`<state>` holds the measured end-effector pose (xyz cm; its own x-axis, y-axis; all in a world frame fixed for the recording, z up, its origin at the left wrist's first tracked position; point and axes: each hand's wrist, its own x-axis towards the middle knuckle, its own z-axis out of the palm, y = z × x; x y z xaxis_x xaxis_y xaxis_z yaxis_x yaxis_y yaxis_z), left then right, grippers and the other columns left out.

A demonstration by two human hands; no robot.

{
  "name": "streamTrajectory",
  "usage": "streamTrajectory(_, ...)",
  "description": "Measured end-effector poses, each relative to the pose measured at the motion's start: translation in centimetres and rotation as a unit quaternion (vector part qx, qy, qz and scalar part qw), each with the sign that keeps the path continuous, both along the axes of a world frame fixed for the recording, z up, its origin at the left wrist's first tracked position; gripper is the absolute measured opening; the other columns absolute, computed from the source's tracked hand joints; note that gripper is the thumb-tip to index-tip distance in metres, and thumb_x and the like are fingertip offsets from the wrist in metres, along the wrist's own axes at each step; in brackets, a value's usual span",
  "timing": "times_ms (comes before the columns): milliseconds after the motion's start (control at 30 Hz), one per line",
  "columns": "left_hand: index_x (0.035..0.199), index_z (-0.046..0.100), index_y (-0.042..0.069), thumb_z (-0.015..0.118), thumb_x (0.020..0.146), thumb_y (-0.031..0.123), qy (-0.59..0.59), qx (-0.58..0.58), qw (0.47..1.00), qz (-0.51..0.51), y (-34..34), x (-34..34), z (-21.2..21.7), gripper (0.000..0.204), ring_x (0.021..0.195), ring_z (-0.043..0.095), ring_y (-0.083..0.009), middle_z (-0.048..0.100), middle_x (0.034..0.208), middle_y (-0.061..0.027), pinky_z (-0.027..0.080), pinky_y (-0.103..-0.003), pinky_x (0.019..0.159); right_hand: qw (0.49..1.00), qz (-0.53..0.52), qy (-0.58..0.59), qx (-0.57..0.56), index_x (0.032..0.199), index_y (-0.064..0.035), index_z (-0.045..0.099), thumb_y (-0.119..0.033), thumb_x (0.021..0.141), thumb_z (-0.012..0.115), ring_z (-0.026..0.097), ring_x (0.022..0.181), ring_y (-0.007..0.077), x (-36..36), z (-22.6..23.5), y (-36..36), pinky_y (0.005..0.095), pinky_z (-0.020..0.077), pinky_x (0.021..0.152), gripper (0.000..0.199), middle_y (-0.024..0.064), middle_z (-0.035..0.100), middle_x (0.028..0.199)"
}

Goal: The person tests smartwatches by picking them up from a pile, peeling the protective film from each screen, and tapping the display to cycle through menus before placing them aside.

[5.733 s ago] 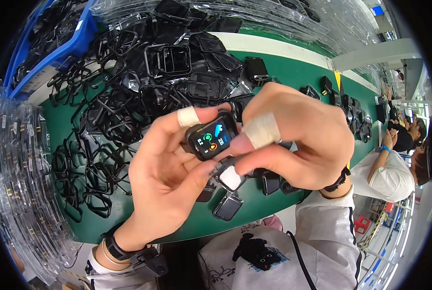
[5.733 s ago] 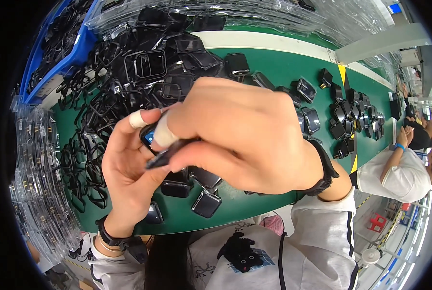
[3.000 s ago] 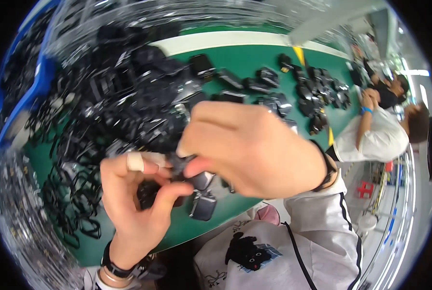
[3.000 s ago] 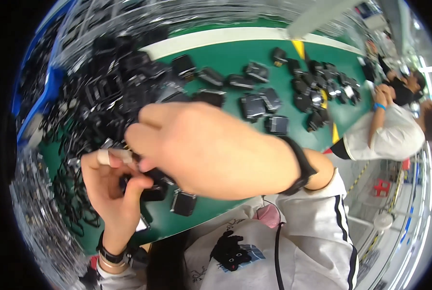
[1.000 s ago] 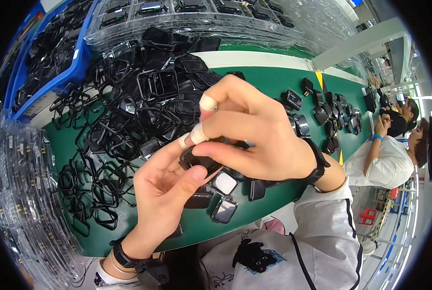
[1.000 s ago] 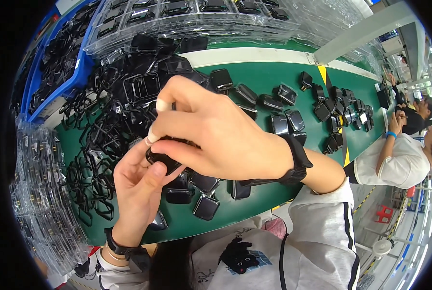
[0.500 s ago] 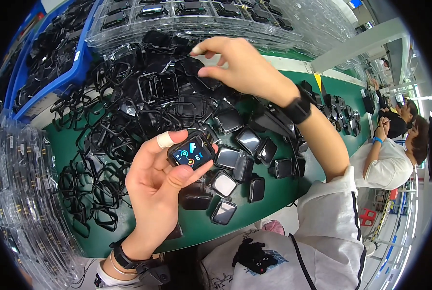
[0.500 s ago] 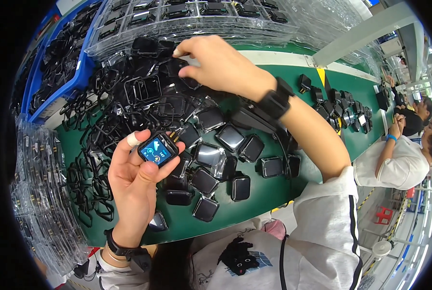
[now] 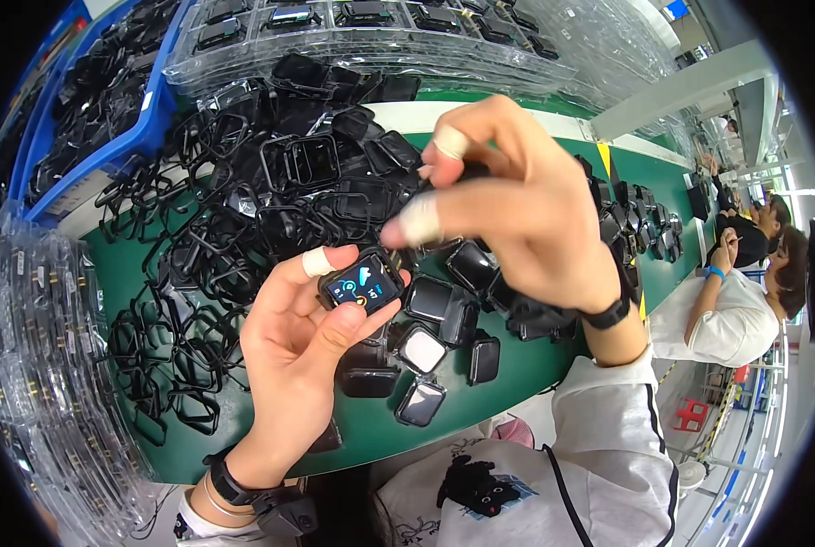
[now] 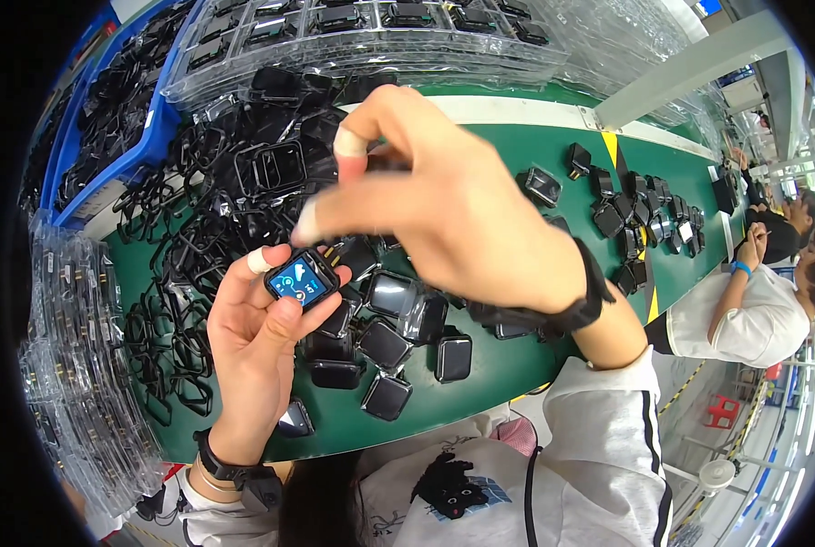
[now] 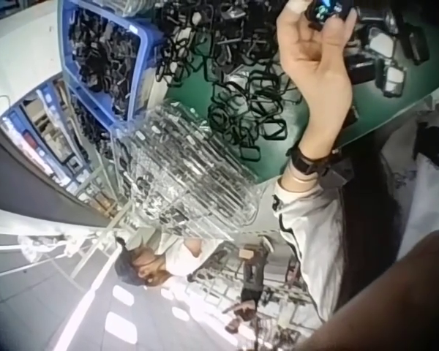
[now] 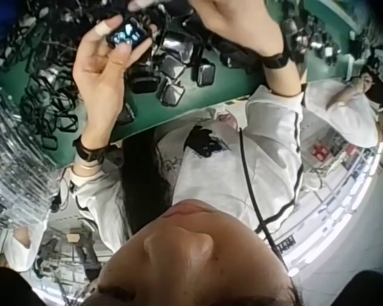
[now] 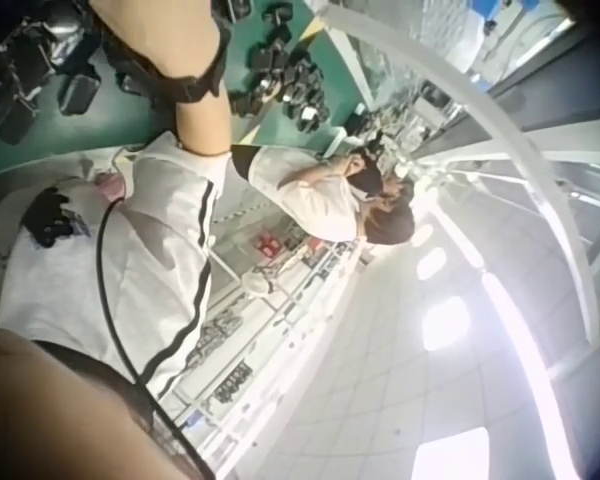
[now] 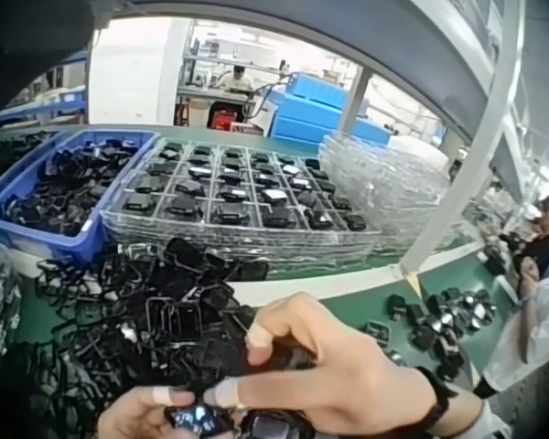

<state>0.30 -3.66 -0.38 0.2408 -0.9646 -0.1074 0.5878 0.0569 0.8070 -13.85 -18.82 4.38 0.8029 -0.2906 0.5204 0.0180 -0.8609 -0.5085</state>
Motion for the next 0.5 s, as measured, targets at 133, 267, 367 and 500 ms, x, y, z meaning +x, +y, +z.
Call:
streamTrajectory(133, 0.120, 0.045, -0.004, 0.051, 0.088, -0.006, -0.015, -0.011, 1.000, 0.015, 0.1, -0.2, -0.1, 0.033, 0.101, 0.057, -0.0167, 0.055, 0.112, -0.0113, 0.052, -0.039, 0.089, 0.975, 0.123, -0.102, -0.153, 0.088, 0.0002, 0.068, 0.001, 0.061, 0.071, 0.057, 0.079, 0.0263, 0.1, -0.8, 0.3, 0.0318, 0.0508, 0.067, 0.027, 0.0076, 0.056, 0.086)
streamTrajectory(267, 0.120, 0.045, -0.003, 0.052, 0.088, -0.005, -0.028, 0.007, 0.999, 0.020, 0.3, 0.1, 0.0, 0.033, 0.099, 0.057, -0.0128, 0.056, 0.112, -0.0088, 0.053, -0.030, 0.085, 0.963, 0.185, -0.118, -0.156, 0.077, 0.0033, 0.059, 0.008, 0.059, 0.074, 0.061, 0.086, 0.0334, 0.0, -1.2, 0.5, 0.0379, 0.0561, 0.066, 0.023, 0.0123, 0.059, 0.091)
streamTrajectory(367, 0.120, 0.045, -0.003, 0.053, 0.088, -0.004, -0.040, 0.013, 0.999, 0.012, 0.1, 0.3, 0.0, 0.033, 0.099, 0.057, -0.0131, 0.056, 0.112, -0.0090, 0.053, -0.030, 0.085, 0.957, 0.182, -0.160, -0.157, 0.073, 0.0036, 0.055, 0.012, 0.059, 0.072, 0.062, 0.087, 0.0350, 0.0, -1.8, 0.9, 0.0376, 0.0586, 0.065, 0.024, 0.0141, 0.058, 0.091)
streamTrajectory(500, 0.120, 0.045, -0.003, 0.053, 0.088, -0.004, -0.037, 0.012, 0.999, 0.015, 0.2, 0.3, -0.1, 0.033, 0.099, 0.057, -0.0131, 0.055, 0.113, -0.0095, 0.053, -0.030, 0.085, 0.959, 0.181, -0.162, -0.148, 0.074, 0.0036, 0.054, 0.014, 0.058, 0.071, 0.063, 0.085, 0.0345, 0.1, -2.0, 0.7, 0.0357, 0.0591, 0.063, 0.026, 0.0150, 0.058, 0.090)
